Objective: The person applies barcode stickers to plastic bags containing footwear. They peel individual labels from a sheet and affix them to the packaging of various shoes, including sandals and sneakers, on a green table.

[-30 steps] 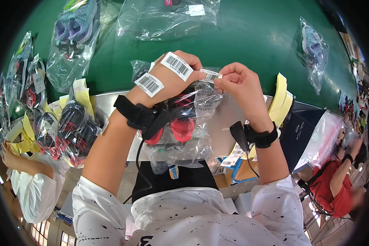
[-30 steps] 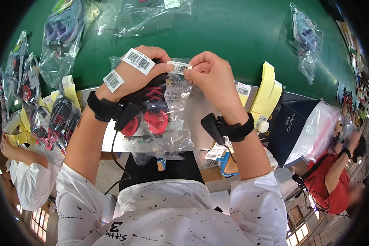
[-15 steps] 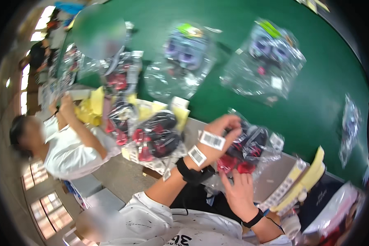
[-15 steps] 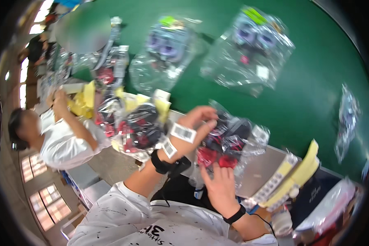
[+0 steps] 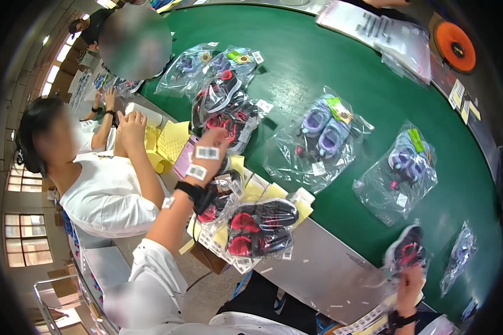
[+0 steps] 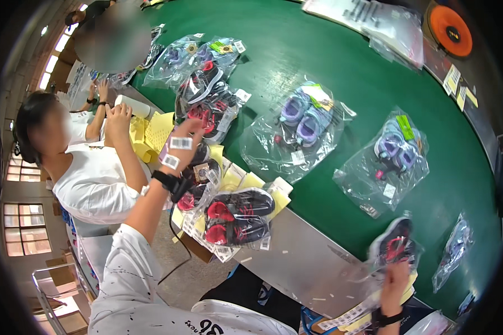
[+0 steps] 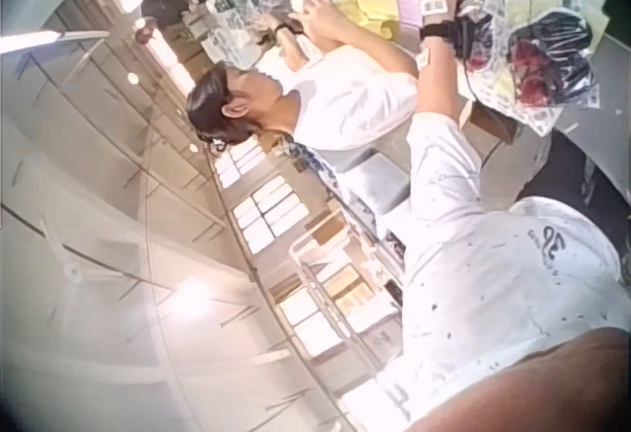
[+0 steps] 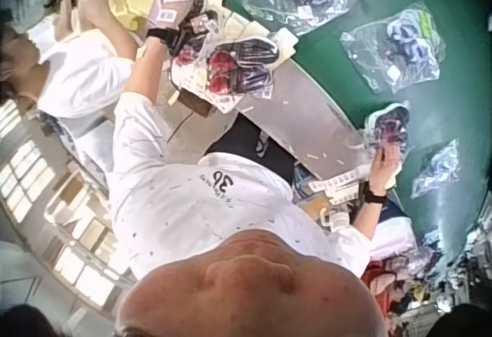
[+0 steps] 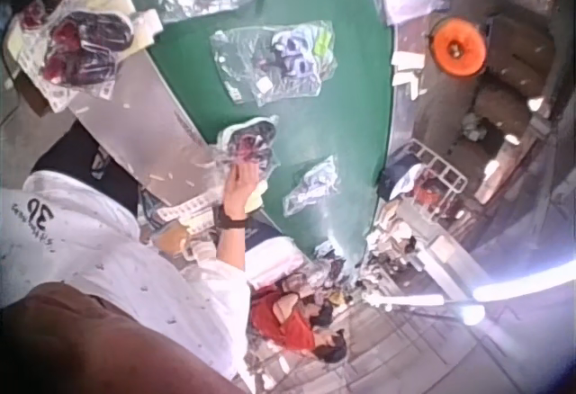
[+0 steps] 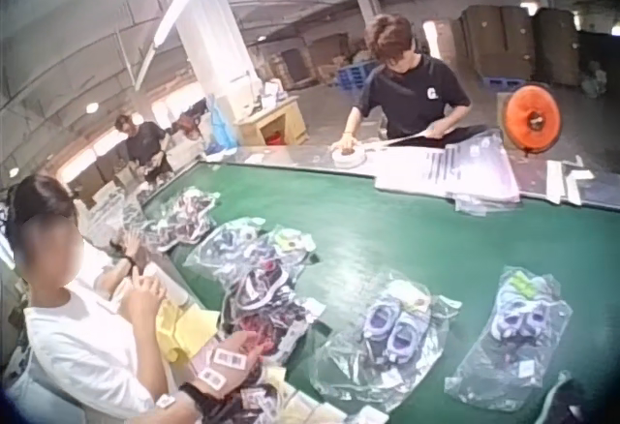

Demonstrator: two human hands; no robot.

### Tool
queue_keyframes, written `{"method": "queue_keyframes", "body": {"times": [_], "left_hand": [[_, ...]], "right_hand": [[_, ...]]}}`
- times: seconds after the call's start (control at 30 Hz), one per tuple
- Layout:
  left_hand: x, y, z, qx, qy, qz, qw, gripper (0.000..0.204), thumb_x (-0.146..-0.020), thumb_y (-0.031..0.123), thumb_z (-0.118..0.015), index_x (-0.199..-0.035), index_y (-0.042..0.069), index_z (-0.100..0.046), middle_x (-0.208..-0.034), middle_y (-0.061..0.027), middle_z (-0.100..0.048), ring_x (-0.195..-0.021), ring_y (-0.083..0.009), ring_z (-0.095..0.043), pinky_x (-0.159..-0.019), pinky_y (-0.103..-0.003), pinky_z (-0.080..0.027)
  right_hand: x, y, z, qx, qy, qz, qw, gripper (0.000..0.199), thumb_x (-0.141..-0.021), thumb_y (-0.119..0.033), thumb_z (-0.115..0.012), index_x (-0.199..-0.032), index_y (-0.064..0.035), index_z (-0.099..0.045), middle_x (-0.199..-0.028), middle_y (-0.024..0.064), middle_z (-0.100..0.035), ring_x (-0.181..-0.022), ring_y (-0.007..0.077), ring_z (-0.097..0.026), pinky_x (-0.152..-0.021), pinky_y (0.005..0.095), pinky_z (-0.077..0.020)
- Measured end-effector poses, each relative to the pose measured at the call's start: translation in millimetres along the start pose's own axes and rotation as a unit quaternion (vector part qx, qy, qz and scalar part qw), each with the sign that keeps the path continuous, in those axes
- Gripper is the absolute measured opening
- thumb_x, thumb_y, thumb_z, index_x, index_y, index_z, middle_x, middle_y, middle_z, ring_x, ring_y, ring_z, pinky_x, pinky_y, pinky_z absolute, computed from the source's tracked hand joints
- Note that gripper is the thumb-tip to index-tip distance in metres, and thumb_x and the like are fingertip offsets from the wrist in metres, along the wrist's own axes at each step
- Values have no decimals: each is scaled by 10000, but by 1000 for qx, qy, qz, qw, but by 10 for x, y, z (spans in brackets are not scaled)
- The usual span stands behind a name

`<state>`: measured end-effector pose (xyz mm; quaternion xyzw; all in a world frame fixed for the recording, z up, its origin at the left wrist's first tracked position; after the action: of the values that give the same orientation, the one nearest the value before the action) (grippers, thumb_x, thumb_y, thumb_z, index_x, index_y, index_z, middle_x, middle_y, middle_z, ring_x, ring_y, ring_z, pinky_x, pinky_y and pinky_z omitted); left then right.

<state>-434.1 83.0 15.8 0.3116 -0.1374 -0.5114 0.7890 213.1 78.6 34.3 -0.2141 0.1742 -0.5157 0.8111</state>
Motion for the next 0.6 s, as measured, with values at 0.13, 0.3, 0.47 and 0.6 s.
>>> {"method": "queue_keyframes", "body": {"times": [0.13,0.3,0.47,0.6], "left_hand": [[-634,-502,179,-71,118,-18,990,458,-854,183,-727,-1243,13,-555,-1164,-172,-607,-1050,-275,-618,-908,-360,-494],[-1397,-701,32,-124,128,-82,981,632,-819,318,-752,-1316,19,-503,-1224,-223,-569,-1161,-395,-522,-1011,-432,-425],[-1619,-963,80,-236,-22,33,971,948,-679,379,-848,-1433,64,-366,-1254,-256,-557,-1164,-414,-548,-1001,-458,-441],[-1767,-832,-79,-198,-19,9,980,939,-666,318,-850,-1421,62,-354,-1230,-269,-583,-1141,-429,-570,-982,-466,-459]], "right_hand": [[-780,864,513,142,42,-5,989,119,-769,84,-541,-851,5,-573,-770,158,-483,-754,342,-529,-684,429,-408],[-1634,1722,965,290,189,-54,937,116,-855,17,-547,-956,12,-605,-991,161,-594,-932,344,-584,-898,411,-459],[-2729,-771,-466,21,177,33,984,266,-846,10,-603,-1108,-1,-648,-1123,135,-640,-1060,273,-601,-944,357,-457],[-2998,-2460,-2167,-220,-73,183,955,210,-847,-138,-689,-1008,-2,-676,-1106,148,-658,-1022,294,-633,-863,366,-504]]}}
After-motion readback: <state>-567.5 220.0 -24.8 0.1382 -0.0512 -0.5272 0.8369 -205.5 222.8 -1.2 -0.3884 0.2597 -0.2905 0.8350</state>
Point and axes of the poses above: each hand's wrist, its own x-axis away from the middle knuckle, its own z-axis out of the back of the hand, y = z × x, the point moved 2 cm from there along -x, towards the middle knuckle
